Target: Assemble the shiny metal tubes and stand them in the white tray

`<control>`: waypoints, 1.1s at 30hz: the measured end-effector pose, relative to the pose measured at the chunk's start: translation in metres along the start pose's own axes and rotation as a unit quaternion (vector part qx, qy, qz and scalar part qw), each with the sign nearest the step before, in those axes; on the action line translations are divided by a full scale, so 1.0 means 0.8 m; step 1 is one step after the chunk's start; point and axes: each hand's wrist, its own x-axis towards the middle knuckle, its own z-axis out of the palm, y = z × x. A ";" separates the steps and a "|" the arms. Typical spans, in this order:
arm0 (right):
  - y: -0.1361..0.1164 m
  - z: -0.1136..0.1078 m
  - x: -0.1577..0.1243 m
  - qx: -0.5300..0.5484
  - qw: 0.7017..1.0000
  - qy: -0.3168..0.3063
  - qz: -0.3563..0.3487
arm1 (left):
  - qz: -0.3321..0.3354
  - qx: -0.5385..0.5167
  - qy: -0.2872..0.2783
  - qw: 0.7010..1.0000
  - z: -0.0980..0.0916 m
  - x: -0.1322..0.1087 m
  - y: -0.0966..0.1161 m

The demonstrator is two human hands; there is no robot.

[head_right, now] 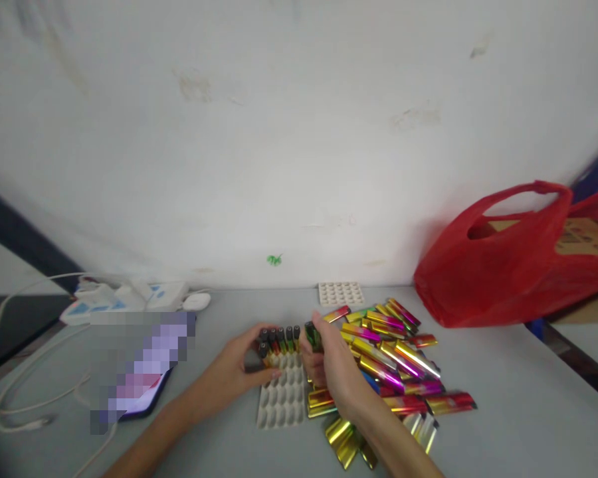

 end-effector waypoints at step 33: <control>0.002 0.005 -0.012 -0.454 0.849 -0.034 -0.266 | 0.029 -0.038 -0.008 0.999 -0.001 0.000 0.011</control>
